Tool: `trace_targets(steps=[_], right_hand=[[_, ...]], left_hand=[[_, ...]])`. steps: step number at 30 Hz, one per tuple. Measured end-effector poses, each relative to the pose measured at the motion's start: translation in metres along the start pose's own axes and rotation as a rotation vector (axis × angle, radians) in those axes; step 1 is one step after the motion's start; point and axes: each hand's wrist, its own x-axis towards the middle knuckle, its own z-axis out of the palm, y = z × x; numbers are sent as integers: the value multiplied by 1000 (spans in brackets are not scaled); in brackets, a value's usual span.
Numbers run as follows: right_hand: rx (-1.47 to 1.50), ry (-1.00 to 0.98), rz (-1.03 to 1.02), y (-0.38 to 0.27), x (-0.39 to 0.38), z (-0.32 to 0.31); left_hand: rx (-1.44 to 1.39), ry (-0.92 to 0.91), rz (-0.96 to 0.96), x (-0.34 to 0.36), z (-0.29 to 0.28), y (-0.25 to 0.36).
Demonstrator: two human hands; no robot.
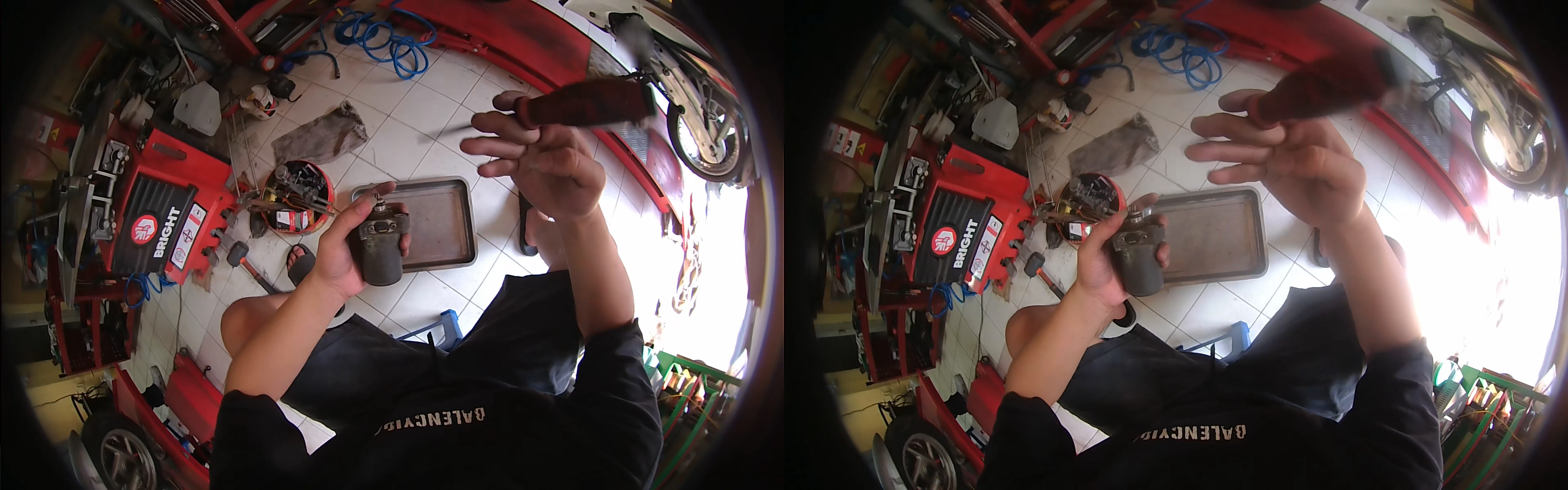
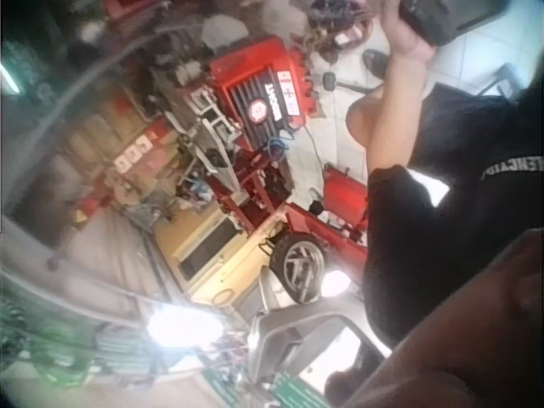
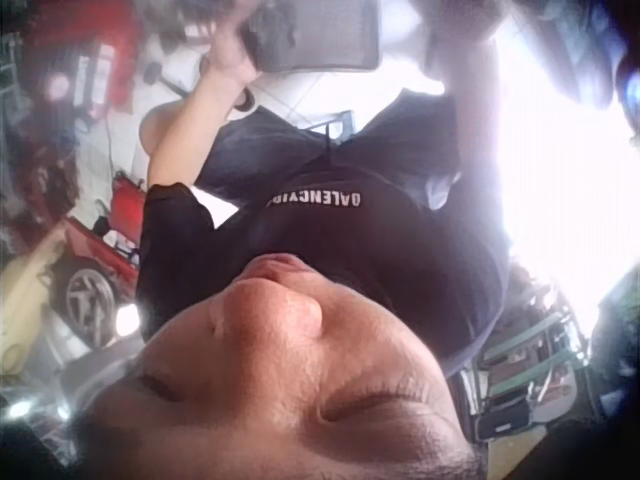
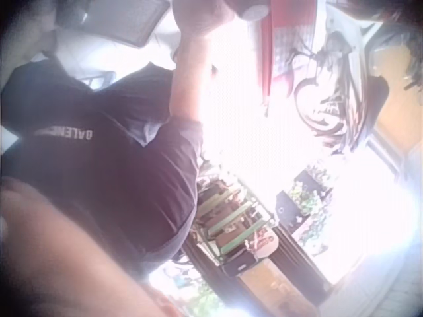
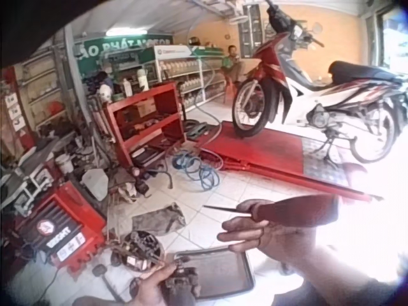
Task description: The person sits in a workshop and uses a screwdriver to manipulate a cylindrical metal part, likely a motorcycle starter motor. They repeatedly insert the tool into the part, turn it, and adjust their grip while holding the component over a metal tray.
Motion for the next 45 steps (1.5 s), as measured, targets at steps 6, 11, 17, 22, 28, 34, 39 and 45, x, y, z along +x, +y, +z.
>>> trace_targets(steps=[6,11,17,22,28,34,39,45], right_hand=[[-475,40,-88,-9,-10,-26],[-607,212,-415,4,-4,-28],[-462,172,329,0,-7,-21],[-52,17,324,22,-8,-14],[-221,-63,20,2,-17,11],[-225,-47,-165,12,-23,24],[-328,-59,-171,14,-22,24],[-333,-79,-187,19,-22,25]], left_hand=[[20,2,4,3,3,0],[31,51,-9,4,2,0],[16,102,13,9,6,1],[55,179,28,10,0,-1],[17,196,23,9,-4,-7],[115,183,57,12,-5,-9],[134,180,61,13,-6,-10],[142,184,63,15,0,-11]])
